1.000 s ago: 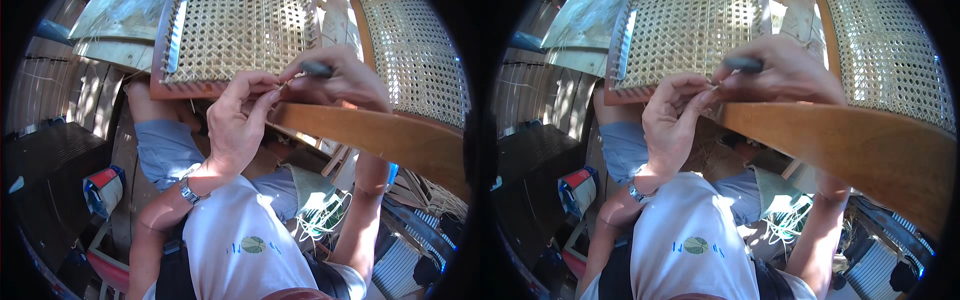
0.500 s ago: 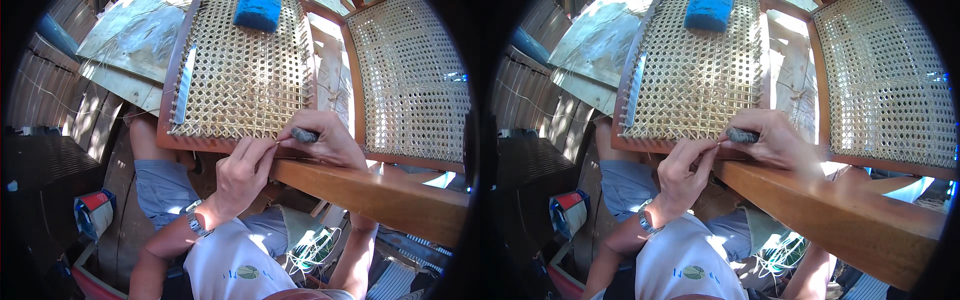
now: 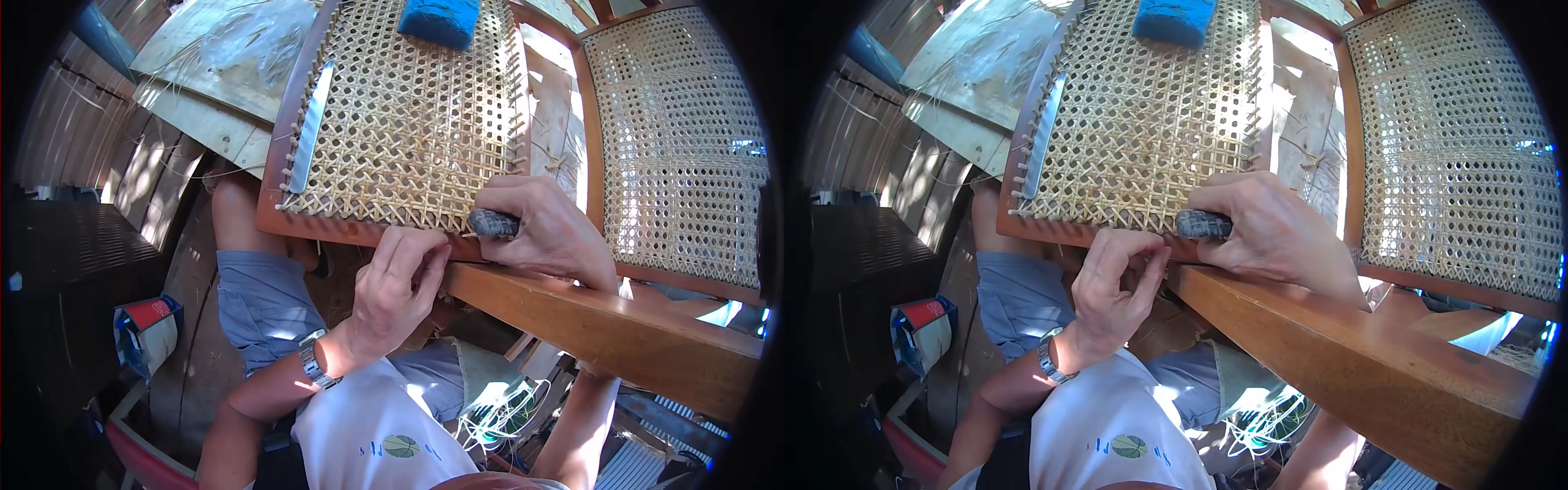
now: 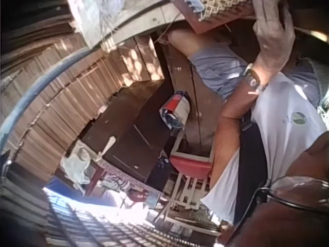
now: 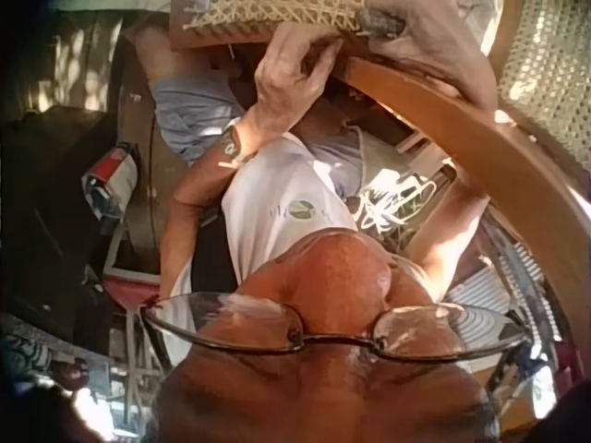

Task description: Weaving cane strips into a chair frame using an awl and hammer.

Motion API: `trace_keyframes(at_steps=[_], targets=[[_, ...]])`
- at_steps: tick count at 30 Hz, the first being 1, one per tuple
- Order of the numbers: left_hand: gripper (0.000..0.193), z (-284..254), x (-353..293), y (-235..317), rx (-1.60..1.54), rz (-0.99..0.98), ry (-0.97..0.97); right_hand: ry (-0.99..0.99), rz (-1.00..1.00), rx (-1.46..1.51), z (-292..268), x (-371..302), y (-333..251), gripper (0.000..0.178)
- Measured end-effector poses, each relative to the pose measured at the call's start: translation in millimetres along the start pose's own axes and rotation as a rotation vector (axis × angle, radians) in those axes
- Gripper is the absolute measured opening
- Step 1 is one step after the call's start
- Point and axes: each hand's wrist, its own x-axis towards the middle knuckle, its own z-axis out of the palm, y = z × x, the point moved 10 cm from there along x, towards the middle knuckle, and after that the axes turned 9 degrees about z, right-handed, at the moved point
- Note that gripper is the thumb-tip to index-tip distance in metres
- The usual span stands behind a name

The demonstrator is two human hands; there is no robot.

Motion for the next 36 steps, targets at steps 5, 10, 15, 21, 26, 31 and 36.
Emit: trace_keyframes(at_steps=[5,10,15,21,26,31,36], targets=[[0.034,-4.9,5.2,15.8,0.132,0.18,0.038,-0.028,0.01,0.007,4.0,7.7,2.3,0.02],[0.049,5.8,6.9,2.3,0.022,0.01,-0.065,0.043,0.022,-0.037,5.7,11.0,6.2,0.019],[0.053,10.5,7.7,-1.6,0.041,0.012,-0.095,-0.041,0.113,0.016,5.3,9.7,9.0,0.022],[0.054,11.7,6.5,-4.5,0.049,0.009,-0.116,0.002,-0.009,-0.023,9.2,8.7,4.0,0.025],[0.053,10.9,7.5,-0.9,0.053,0.044,-0.091,-0.012,-0.024,-0.036,12.5,8.6,4.1,0.024],[0.053,10.3,8.9,-2.5,0.069,0.006,-0.129,-0.026,-0.023,0.002,11.1,8.7,1.5,0.023],[0.049,11.6,8.2,-0.8,0.08,0.023,-0.149,0.032,-0.037,0.024,10.1,7.0,5.3,0.023]])
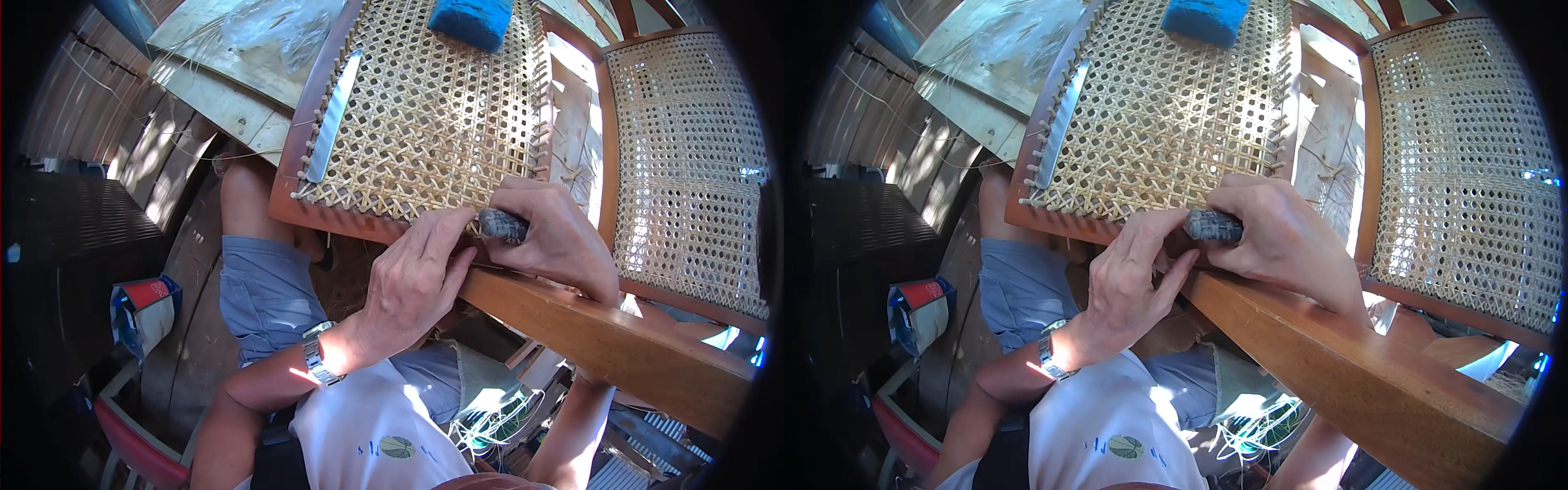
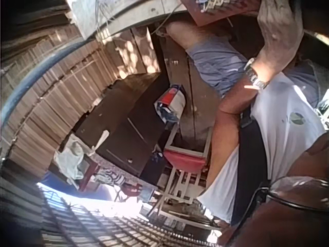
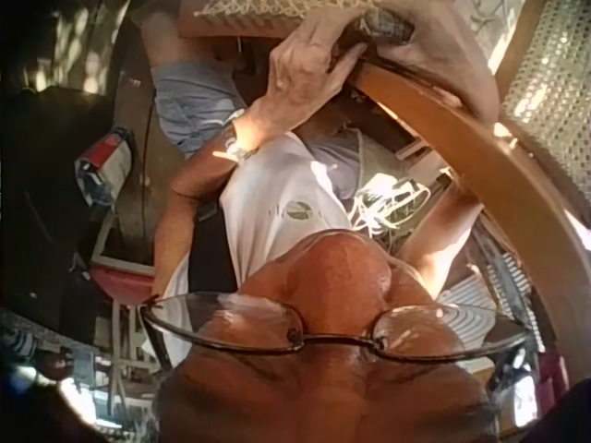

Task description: Weaving cane strips into a chair frame using an awl and hammer.

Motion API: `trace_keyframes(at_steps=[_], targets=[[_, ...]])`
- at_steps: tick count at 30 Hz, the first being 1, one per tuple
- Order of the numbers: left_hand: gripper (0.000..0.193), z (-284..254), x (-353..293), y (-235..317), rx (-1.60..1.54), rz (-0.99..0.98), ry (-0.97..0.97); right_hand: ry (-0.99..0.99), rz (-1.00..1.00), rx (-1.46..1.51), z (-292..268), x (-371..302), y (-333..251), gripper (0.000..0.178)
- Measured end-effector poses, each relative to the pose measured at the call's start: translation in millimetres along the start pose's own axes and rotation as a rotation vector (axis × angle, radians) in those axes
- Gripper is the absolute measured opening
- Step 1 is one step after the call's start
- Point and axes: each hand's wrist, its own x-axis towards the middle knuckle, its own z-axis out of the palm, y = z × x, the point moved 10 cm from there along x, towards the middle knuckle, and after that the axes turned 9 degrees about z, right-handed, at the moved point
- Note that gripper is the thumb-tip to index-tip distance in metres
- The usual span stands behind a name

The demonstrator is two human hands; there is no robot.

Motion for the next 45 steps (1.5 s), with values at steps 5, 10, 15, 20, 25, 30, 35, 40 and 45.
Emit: trace_keyframes(at_steps=[5,10,15,20,25,30,35,40,45], targets=[[0.046,0.9,-0.4,-2.2,-0.01,-0.01,0.011,-0.037,0.011,-0.046,5.4,0.8,2.3,0.025],[0.046,3.1,-1.2,-4.0,-0.009,-0.006,-0.005,-0.047,0.017,-0.057,5.7,1.4,4.0,0.025],[0.045,2.6,-0.9,-4.1,-0.024,0.008,-0.004,-0.026,0.016,-0.089,6.3,-1.4,2.8,0.026],[0.044,2.5,-0.9,-4.4,-0.018,0.006,0.006,-0.038,0.02,-0.089,10.2,-0.1,5.0,0.026],[0.042,1.8,-1.2,-4.5,-0.004,0.028,0.016,-0.1,0.084,-0.028,6.0,-0.8,10.1,0.025],[0.041,2.9,-0.5,-2.2,-0.003,0.038,0.035,-0.03,0.021,-0.051,6.2,-7.0,5.7,0.026],[0.041,2.0,-0.5,-3.4,0.006,0.039,0.039,-0.07,0.01,-0.128,6.8,-6.2,0.5,0.026],[0.041,2.4,-1.2,-3.7,-0.005,0.037,0.039,-0.008,0.009,-0.152,8.0,-6.9,2.9,0.026],[0.041,1.6,-0.6,-4.2,-0.011,0.044,0.048,-0.049,0.01,-0.111,5.7,-10.1,1.9,0.027]])
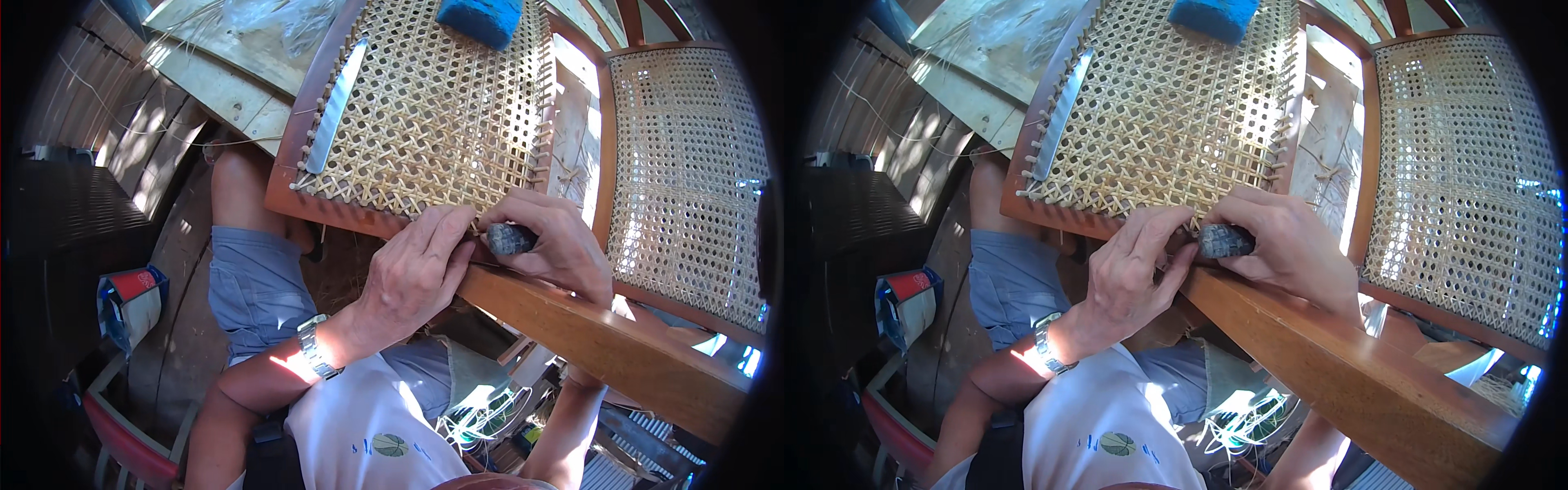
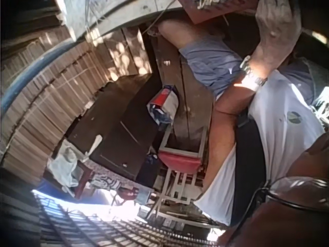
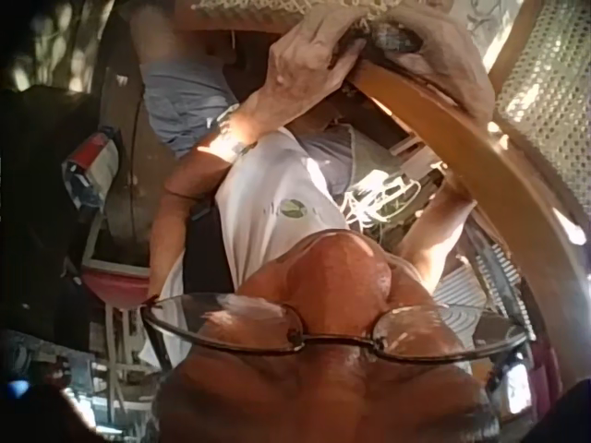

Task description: Weaving cane strips into a chair frame using an awl and hammer.

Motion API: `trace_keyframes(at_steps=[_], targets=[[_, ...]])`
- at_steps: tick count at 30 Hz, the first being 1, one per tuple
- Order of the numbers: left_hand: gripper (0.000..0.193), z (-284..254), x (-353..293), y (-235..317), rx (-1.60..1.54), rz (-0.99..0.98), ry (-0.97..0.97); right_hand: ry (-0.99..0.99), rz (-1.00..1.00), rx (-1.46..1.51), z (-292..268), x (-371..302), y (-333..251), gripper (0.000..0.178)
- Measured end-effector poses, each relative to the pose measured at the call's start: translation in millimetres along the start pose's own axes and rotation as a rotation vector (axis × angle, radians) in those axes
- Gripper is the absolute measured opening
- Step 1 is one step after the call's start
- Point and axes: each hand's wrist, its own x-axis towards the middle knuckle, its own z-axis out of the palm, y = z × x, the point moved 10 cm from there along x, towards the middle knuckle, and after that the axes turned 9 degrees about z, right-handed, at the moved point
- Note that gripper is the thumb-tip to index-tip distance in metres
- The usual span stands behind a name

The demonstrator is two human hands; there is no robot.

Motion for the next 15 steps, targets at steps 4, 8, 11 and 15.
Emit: trace_keyframes(at_steps=[4,8,11,15], targets=[[0.045,-2.1,-0.6,-0.8,-0.006,0.014,0.035,0.02,0.026,-0.022,0.1,-0.5,-1.4,0.026],[0.042,-1.7,-1.4,-0.7,-0.016,0.016,0.022,0.001,0.04,-0.024,3.1,2.7,0.7,0.026],[0.042,-2.9,-1.1,-0.4,0.015,0.03,0.031,0.04,-0.002,-0.029,1.7,6.8,-5.4,0.026],[0.048,-4.8,0.5,0.8,0.03,0.033,0.052,0.017,-0.006,0.019,-0.5,6.6,-0.1,0.025]])
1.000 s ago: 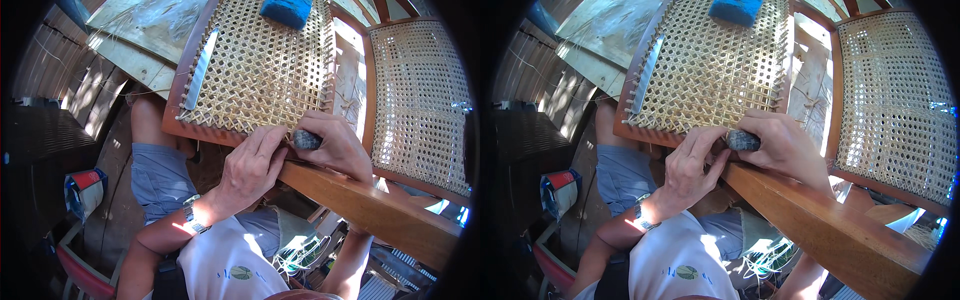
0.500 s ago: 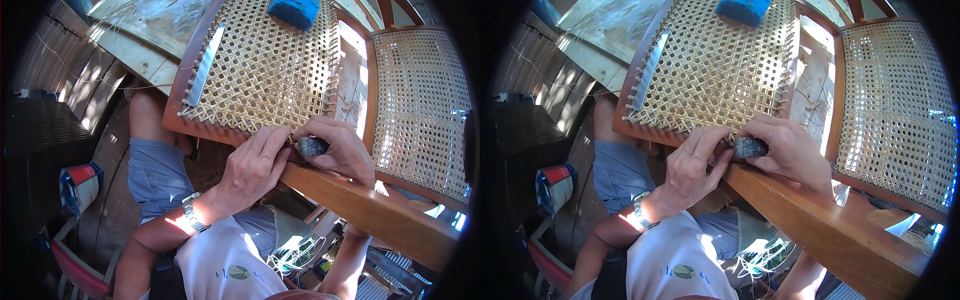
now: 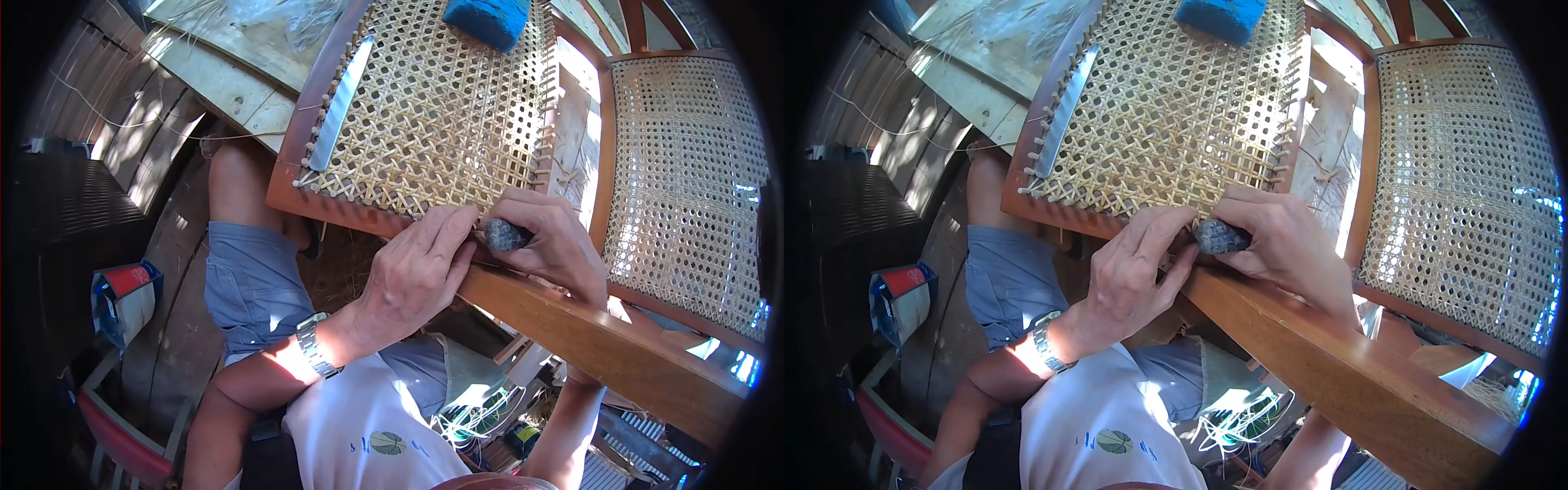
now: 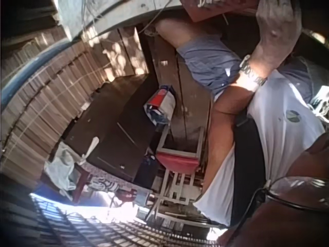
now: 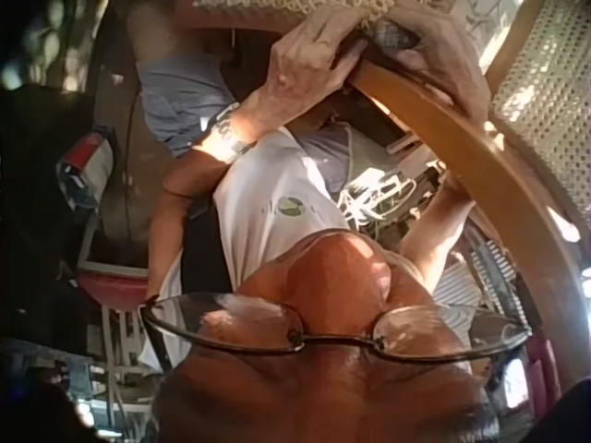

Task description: Weaving cane strips into a chair frame using an awl and hammer.

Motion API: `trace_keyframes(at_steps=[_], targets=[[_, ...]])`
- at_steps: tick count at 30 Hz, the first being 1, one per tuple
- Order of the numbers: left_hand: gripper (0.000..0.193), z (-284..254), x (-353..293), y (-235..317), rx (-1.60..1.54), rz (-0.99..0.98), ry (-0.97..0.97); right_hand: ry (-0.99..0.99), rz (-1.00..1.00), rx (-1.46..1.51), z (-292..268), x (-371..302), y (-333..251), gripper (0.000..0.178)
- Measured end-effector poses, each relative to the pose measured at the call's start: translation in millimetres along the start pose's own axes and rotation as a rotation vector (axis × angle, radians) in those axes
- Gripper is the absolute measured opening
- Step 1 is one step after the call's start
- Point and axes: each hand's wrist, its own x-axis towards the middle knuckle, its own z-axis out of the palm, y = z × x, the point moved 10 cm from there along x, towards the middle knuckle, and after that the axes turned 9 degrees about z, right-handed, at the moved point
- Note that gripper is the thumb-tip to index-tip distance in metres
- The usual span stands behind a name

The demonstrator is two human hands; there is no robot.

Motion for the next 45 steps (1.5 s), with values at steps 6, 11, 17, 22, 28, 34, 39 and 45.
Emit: trace_keyframes(at_steps=[6,11,17,22,28,34,39,45], targets=[[0.046,0.2,1.3,4.3,0.005,0.004,-0.01,-0.007,0.022,-0.006,1.5,-0.3,-1.1,0.021],[0.037,2.9,0.7,1.0,0.001,-0.028,-0.06,-0.094,-0.009,0.088,3.9,1.3,4.1,0.023],[0.035,-1.2,6.6,3.6,-0.048,-0.068,-0.107,0.344,0.037,0.356,-48.5,-38.2,16.7,0.017],[0.026,-0.2,15.8,17.8,0.101,-0.02,-0.152,1.045,0.508,0.607,-63.1,-116.7,114.3,0.029],[0.015,13.2,22.4,16.5,0.149,-0.025,-0.262,0.669,0.53,0.623,-38.9,-92.0,109.0,0.037],[0.007,15.7,25.1,21.2,0.116,0.043,-0.258,0.447,0.345,0.551,-32.9,-71.7,78.7,0.031],[0.006,17.4,25.3,20.9,0.136,0.035,-0.266,0.701,0.346,0.169,-33.1,-65.1,68.9,0.013],[0.007,16.7,24.6,21.0,0.113,0.035,-0.236,0.872,0.421,0.043,-41.4,-72.4,70.1,0.018]])
